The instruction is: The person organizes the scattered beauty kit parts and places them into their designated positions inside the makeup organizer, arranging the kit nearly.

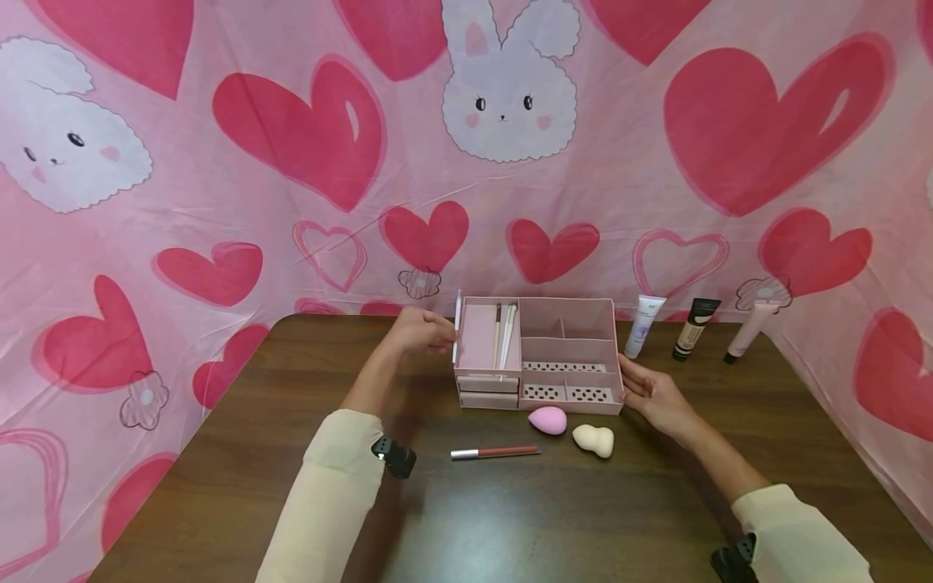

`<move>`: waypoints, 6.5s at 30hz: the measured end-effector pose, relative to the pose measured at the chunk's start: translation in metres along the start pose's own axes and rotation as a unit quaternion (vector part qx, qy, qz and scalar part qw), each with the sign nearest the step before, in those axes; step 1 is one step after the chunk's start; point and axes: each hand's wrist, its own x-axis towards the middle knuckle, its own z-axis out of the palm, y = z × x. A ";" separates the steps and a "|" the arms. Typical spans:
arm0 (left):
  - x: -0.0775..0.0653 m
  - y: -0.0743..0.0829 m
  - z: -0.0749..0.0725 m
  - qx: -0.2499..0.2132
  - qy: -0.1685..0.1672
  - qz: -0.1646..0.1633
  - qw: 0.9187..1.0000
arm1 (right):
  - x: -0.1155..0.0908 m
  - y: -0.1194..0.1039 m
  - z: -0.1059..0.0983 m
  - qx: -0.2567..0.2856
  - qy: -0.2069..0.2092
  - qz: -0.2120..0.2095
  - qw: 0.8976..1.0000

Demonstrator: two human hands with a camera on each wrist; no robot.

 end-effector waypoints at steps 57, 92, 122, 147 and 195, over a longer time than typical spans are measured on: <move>-0.002 0.028 0.055 0.164 0.001 0.037 0.986 | 0.000 0.002 -0.002 -0.006 -0.004 0.003 1.000; -0.014 0.015 0.041 0.087 0.039 0.098 0.991 | 0.000 0.001 0.001 0.006 -0.004 -0.007 1.000; -0.007 -0.071 0.035 -0.199 -0.094 0.167 0.961 | 0.000 0.002 0.000 -0.003 -0.003 -0.005 1.000; -0.006 -0.077 0.038 -0.255 -0.132 0.214 0.934 | 0.000 0.001 0.000 -0.004 0.002 0.009 1.000; 0.003 -0.073 0.031 -0.253 -0.156 0.184 0.937 | -0.007 -0.035 0.066 -0.338 0.033 -0.297 0.893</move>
